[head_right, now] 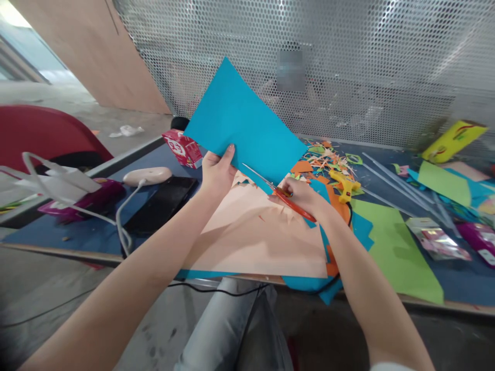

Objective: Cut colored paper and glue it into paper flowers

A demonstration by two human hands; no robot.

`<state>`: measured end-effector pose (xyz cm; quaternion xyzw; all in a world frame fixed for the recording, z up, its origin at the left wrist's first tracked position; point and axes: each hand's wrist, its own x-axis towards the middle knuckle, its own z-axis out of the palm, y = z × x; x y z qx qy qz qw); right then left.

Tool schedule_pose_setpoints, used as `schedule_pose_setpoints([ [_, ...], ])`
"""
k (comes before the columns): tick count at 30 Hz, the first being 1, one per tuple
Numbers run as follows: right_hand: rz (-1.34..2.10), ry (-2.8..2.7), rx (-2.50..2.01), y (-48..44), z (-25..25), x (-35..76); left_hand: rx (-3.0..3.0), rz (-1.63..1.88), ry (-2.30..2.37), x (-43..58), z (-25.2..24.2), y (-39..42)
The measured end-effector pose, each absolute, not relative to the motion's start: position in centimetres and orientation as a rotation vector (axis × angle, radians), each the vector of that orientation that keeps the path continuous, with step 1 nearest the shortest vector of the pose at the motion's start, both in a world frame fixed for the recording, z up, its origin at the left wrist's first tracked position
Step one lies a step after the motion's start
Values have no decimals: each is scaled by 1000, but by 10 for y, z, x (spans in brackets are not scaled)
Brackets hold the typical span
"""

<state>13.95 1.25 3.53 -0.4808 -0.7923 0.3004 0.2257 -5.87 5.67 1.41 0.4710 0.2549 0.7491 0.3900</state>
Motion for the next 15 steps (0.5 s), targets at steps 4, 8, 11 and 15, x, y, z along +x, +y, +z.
schedule_pose_setpoints([
  [4,854,-2173,-1316,15,32,141,1196,1881,639,-60,14,57],
  [8,860,-2165,-1339,16,31,141,1188,1894,652,-59,13,58],
  [11,825,-2190,-1388,17,31,141,1176,1885,656,-57,13,58],
  [15,776,-2224,-1424,19,29,142,1157,1884,643,-56,12,57],
])
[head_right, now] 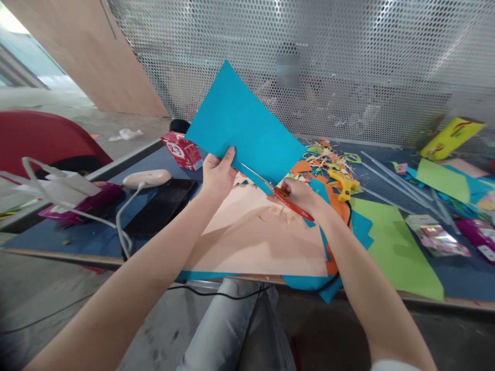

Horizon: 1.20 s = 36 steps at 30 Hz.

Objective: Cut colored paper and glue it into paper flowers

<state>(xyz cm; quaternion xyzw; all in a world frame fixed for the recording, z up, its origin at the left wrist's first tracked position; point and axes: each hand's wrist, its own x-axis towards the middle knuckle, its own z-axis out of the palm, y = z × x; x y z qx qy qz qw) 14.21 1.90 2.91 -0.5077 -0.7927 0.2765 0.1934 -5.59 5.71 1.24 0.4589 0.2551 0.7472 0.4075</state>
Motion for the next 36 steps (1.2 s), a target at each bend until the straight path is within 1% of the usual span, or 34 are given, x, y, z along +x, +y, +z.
schedule_pose_setpoints([
  [6,859,-2176,-1409,18,30,139,1170,1882,627,-57,12,58],
  [10,856,-2170,-1400,19,29,139,1200,1873,606,-57,13,57],
  [18,719,-2212,-1462,13,35,138,1163,1873,594,-56,12,57],
  [27,713,-2215,-1499,14,35,139,1140,1857,653,-58,9,59],
  [36,592,-2257,-1480,16,35,138,1086,1870,634,-56,12,56],
])
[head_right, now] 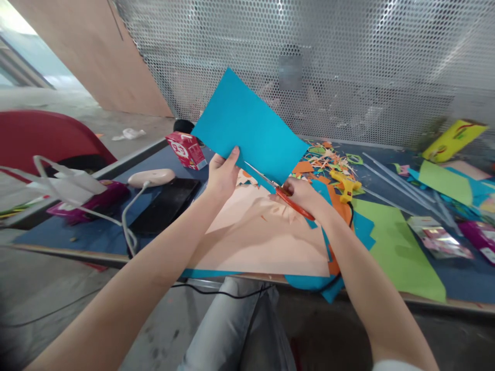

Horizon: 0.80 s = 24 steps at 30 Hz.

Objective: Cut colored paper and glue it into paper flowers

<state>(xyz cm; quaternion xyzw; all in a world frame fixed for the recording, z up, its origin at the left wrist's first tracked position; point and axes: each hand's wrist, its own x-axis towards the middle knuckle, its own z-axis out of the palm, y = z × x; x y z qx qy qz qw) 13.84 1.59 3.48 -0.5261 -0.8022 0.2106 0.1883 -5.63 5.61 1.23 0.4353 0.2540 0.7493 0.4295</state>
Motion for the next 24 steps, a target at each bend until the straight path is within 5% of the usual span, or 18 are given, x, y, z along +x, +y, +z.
schedule_pose_setpoints([
  [24,695,-2201,-1469,18,29,135,1061,1873,683,-52,12,53],
])
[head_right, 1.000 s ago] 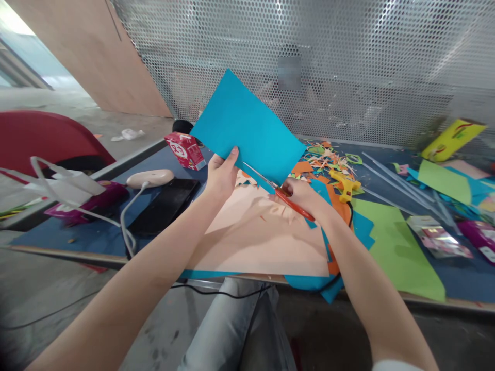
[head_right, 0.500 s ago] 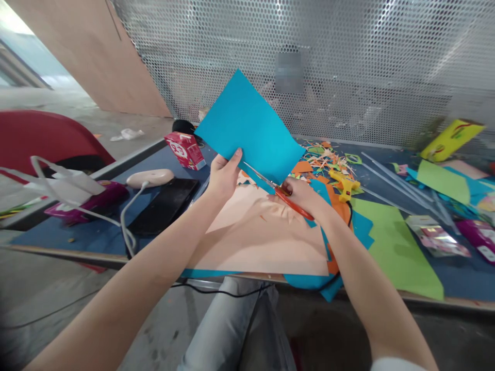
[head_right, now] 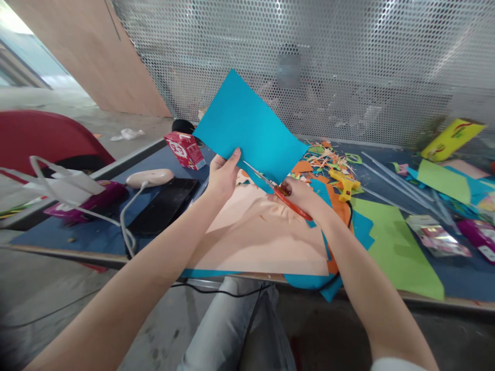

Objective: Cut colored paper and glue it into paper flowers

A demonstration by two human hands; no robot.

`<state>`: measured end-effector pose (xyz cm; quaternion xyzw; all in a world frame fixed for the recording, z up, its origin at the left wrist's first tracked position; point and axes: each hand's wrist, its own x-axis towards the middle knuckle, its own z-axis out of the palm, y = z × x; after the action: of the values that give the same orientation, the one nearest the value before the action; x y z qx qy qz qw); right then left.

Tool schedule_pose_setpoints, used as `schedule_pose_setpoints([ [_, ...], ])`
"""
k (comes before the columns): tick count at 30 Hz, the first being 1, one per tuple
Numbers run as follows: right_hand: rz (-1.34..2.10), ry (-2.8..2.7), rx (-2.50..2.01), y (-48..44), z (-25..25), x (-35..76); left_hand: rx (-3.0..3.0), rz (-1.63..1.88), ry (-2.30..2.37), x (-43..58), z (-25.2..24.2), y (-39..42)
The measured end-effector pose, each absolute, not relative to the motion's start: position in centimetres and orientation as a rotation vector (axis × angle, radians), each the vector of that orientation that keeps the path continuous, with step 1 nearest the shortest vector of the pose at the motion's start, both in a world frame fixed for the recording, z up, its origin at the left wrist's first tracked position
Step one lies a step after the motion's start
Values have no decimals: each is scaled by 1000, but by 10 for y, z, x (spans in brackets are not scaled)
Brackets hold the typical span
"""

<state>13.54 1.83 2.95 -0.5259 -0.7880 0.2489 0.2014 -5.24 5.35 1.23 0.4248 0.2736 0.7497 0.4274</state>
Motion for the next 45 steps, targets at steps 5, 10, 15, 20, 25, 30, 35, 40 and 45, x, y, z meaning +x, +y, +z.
schedule_pose_setpoints([
  [5,708,-2137,-1404,20,23,135,1025,1859,689,-52,14,51],
  [10,754,-2137,-1420,19,23,135,955,1850,624,-51,17,48],
  [15,688,-2183,-1466,17,28,135,920,1851,557,-53,23,47],
  [20,665,-2219,-1496,16,31,135,942,1911,558,-61,26,51],
  [25,754,-2215,-1413,19,27,137,1001,1889,593,-63,24,53],
  [30,730,-2226,-1439,17,30,137,1026,1890,608,-64,23,53],
  [35,793,-2208,-1392,15,32,136,1030,1876,623,-63,23,52],
  [40,775,-2211,-1391,17,29,137,1021,1864,604,-60,23,50],
  [45,724,-2214,-1450,17,29,137,1037,1856,615,-59,24,49],
])
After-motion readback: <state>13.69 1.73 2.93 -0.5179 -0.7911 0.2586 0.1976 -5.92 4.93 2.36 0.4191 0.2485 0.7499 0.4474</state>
